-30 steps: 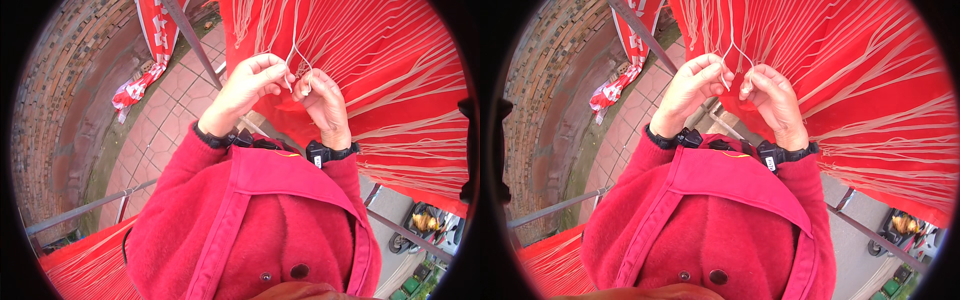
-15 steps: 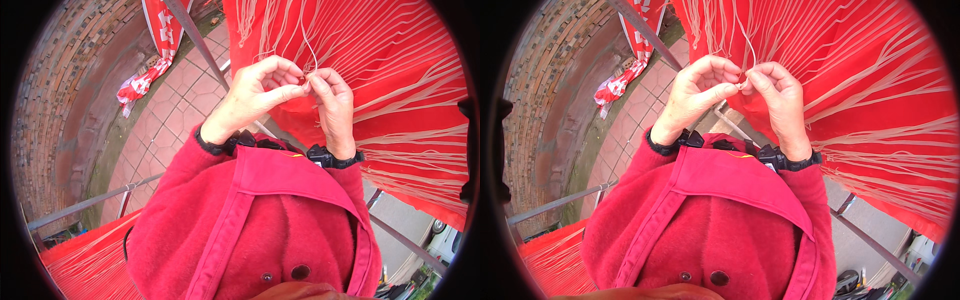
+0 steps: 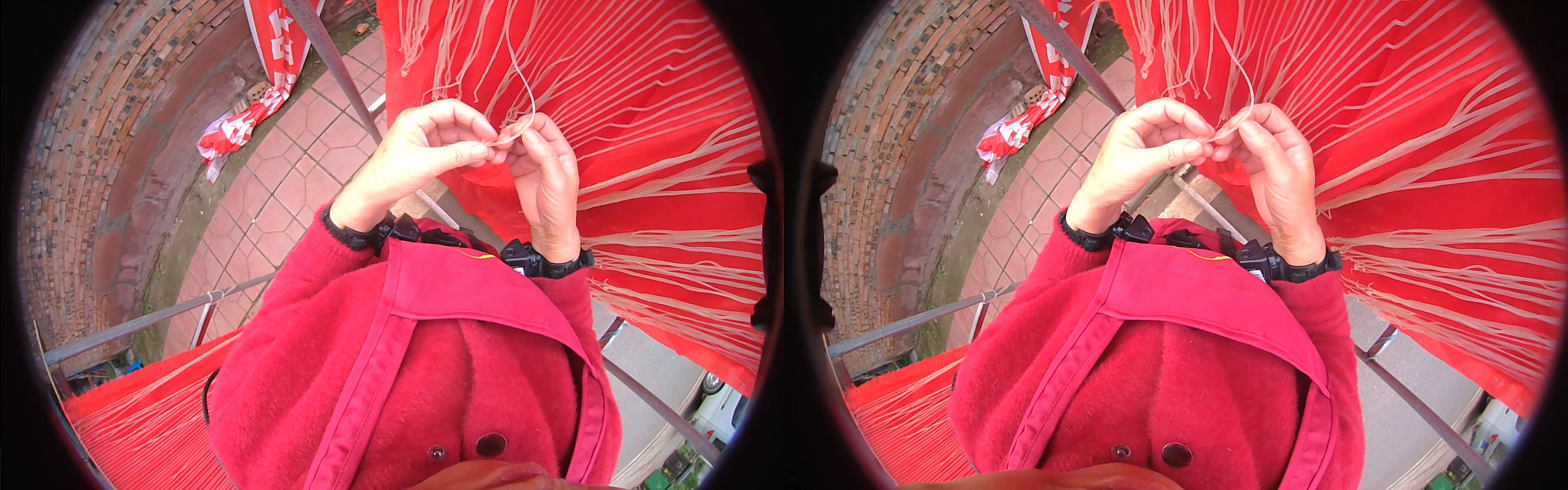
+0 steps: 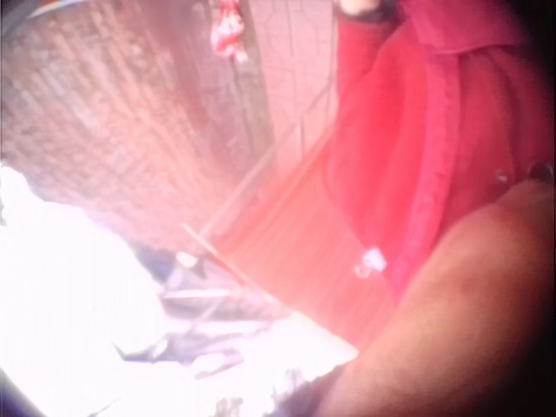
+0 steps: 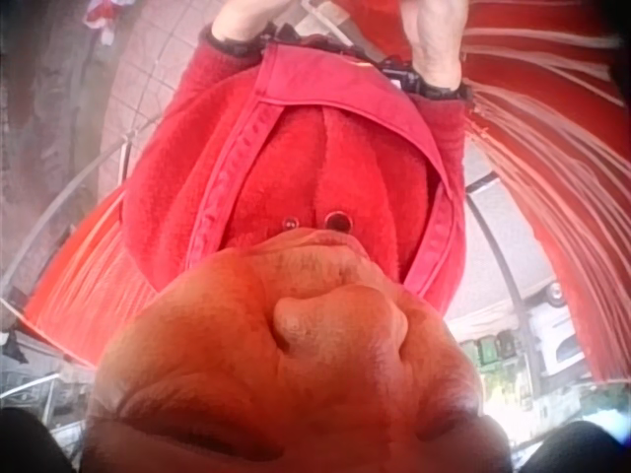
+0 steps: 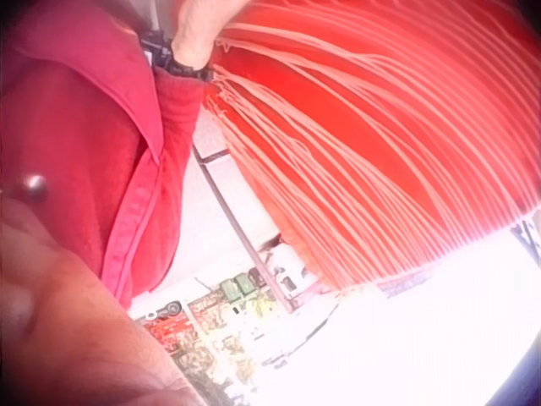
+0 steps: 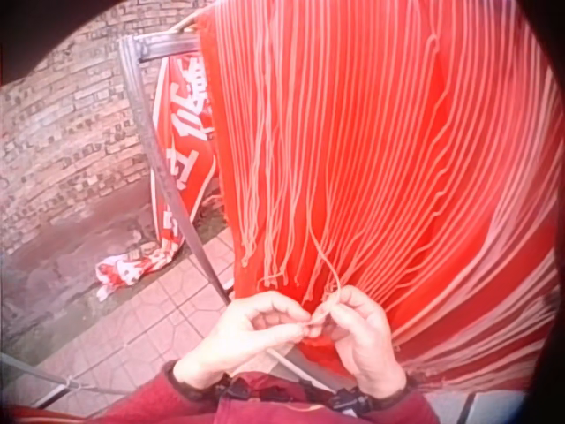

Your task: The person aligns and secures bamboo poles to a metal frame using red fabric and white string. They repeatedly position the poles, then tie the string to fasten the fabric and poles together.

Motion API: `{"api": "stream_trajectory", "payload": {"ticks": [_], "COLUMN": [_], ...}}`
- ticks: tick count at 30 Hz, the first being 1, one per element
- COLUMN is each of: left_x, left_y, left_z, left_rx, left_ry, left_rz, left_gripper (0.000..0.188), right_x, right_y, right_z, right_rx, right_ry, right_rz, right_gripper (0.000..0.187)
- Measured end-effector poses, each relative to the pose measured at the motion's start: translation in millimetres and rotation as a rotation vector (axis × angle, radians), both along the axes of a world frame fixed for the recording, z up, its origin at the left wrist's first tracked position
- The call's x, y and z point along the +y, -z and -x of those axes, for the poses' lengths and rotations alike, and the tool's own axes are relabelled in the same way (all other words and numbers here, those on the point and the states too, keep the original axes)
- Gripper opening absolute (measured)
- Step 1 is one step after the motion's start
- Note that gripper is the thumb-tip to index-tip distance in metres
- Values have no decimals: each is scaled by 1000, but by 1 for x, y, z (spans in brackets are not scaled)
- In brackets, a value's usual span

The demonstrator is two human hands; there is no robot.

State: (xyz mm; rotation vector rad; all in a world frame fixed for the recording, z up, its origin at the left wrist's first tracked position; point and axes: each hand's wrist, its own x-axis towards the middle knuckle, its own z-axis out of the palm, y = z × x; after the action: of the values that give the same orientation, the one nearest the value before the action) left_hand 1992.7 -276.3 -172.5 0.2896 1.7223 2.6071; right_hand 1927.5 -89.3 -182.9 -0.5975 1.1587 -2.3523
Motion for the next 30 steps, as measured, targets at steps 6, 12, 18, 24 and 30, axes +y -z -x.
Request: {"api": "stream_trajectory", "payload": {"ticks": [6,12,18,24,30], "left_x": [4,6,7,5,2], "left_y": [0,0,0,2,5], "left_z": [0,-1,-1,0,-1], "left_rx": [1,62,19,-16,-30], "left_ry": [-29,-130,-131,-128,-112], "left_rz": [31,142,142,122,105], "left_gripper": [21,20,25,23,19], "right_x": [2,-1,-3,-4,-6], "right_y": [-1,0,3,7,10], "right_z": [0,-7,-6,-3,-2], "right_rx": [58,175,208,196,188], "right_ry": [-25,44,115,121,122], "right_rz": [-14,-144,-209,-187,-177], "right_gripper": [12,16,18,17,20]}}
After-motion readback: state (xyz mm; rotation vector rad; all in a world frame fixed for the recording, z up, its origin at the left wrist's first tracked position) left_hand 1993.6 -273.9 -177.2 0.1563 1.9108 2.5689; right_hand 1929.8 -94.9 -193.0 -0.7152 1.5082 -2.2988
